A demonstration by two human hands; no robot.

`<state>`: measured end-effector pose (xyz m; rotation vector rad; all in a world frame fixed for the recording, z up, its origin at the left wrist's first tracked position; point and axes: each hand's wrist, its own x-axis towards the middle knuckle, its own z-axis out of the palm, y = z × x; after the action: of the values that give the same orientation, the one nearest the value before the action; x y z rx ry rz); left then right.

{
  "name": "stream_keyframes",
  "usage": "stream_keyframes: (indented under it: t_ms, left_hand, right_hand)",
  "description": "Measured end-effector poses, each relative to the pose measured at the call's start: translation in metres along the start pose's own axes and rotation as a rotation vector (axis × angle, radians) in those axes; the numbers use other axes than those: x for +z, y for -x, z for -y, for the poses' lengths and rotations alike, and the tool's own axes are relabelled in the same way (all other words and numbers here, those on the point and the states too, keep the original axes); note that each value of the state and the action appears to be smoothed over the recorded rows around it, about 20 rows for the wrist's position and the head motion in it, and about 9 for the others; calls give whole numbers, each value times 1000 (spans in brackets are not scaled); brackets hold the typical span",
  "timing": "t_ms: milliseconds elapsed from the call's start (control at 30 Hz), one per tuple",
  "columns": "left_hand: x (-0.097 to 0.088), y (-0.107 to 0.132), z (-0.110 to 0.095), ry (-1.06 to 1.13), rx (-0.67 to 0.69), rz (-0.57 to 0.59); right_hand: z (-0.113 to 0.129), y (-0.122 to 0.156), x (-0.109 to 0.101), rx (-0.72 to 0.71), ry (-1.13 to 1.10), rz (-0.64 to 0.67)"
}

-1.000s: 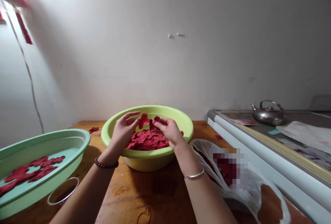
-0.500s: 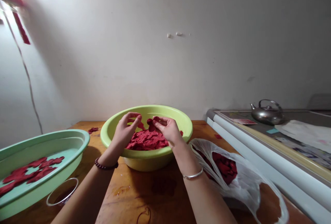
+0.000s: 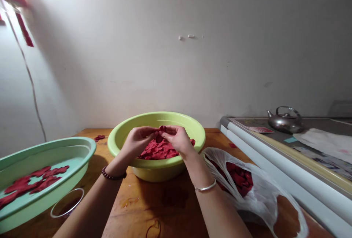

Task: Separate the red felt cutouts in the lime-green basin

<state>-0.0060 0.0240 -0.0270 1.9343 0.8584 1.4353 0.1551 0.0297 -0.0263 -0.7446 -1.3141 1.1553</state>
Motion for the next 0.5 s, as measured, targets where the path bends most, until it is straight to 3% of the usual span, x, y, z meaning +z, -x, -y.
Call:
stream_keyframes:
  t_ms: [133, 333, 500]
  left_hand:
    - [2, -3, 5, 62, 18, 4]
    - [3, -5, 2, 172, -94, -191]
    - [0, -2, -11, 199, -175, -279]
  right_hand:
    - [2, 0, 1, -27, -1, -20]
    - [-2, -3, -5, 11, -75, -115]
    - [-3, -4, -7, 0, -85, -120]
